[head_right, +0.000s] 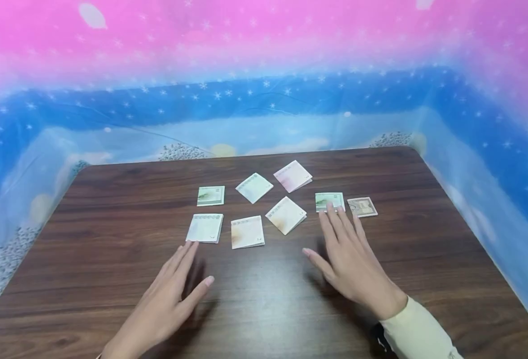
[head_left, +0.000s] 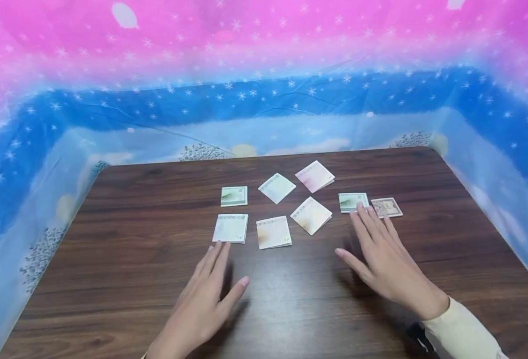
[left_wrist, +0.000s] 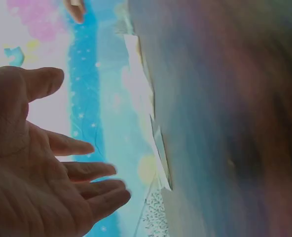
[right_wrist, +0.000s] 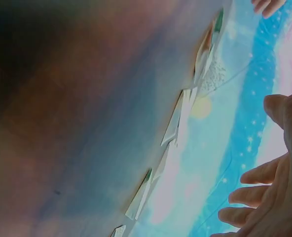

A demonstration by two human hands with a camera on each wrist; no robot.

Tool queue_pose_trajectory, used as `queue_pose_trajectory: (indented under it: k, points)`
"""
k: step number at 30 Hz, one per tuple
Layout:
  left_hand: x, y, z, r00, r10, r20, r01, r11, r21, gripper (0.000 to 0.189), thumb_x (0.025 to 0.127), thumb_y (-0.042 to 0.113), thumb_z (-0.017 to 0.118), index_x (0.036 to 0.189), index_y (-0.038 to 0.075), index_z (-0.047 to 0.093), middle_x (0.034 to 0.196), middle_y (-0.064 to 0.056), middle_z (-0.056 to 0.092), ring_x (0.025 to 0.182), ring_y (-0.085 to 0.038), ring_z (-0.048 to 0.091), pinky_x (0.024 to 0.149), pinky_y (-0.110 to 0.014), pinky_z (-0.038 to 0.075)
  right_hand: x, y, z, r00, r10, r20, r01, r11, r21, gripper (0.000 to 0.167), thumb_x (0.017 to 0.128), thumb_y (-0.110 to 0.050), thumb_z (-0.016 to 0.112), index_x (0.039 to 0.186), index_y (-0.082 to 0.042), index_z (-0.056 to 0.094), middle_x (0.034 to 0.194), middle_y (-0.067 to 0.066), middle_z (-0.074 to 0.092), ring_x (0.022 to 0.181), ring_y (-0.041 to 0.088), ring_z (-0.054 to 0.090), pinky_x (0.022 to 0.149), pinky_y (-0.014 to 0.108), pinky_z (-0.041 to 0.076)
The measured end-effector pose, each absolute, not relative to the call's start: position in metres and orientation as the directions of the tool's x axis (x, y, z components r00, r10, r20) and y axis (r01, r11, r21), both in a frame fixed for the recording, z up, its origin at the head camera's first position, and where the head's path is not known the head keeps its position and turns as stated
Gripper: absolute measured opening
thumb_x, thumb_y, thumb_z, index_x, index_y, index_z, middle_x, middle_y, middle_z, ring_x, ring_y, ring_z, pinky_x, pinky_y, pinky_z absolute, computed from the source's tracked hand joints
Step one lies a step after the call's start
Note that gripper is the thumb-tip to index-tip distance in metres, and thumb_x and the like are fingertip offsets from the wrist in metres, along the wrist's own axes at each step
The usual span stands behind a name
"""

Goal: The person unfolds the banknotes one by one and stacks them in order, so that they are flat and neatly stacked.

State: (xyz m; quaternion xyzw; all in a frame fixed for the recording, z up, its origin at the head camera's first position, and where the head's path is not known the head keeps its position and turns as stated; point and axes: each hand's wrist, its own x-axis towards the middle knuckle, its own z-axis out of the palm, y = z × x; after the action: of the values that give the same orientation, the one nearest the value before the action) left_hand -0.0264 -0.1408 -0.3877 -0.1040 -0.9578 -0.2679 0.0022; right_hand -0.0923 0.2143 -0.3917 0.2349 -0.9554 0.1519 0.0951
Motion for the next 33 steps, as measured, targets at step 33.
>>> queue_pose_trajectory:
  k: [33]
  points:
    - [-0.067, -0.135, -0.396, -0.910, 0.342, -0.233, -0.266, -0.052, 0.963, 0.058, 0.103, 0.025, 0.060, 0.148, -0.005, 0.041, 0.144, -0.026, 0.053, 0.126, -0.036, 0.058, 0.105, -0.040, 0.049, -0.261, 0.185, -0.385, -0.994, -0.111, -0.020, -0.079, 0.812, -0.578, 0.063, 0.094, -0.033, 0.072, 0.130, 0.016, 0.054, 0.126, 0.032, 0.059, 0.114, 0.044, 0.056, 0.102, 0.059, 0.043]
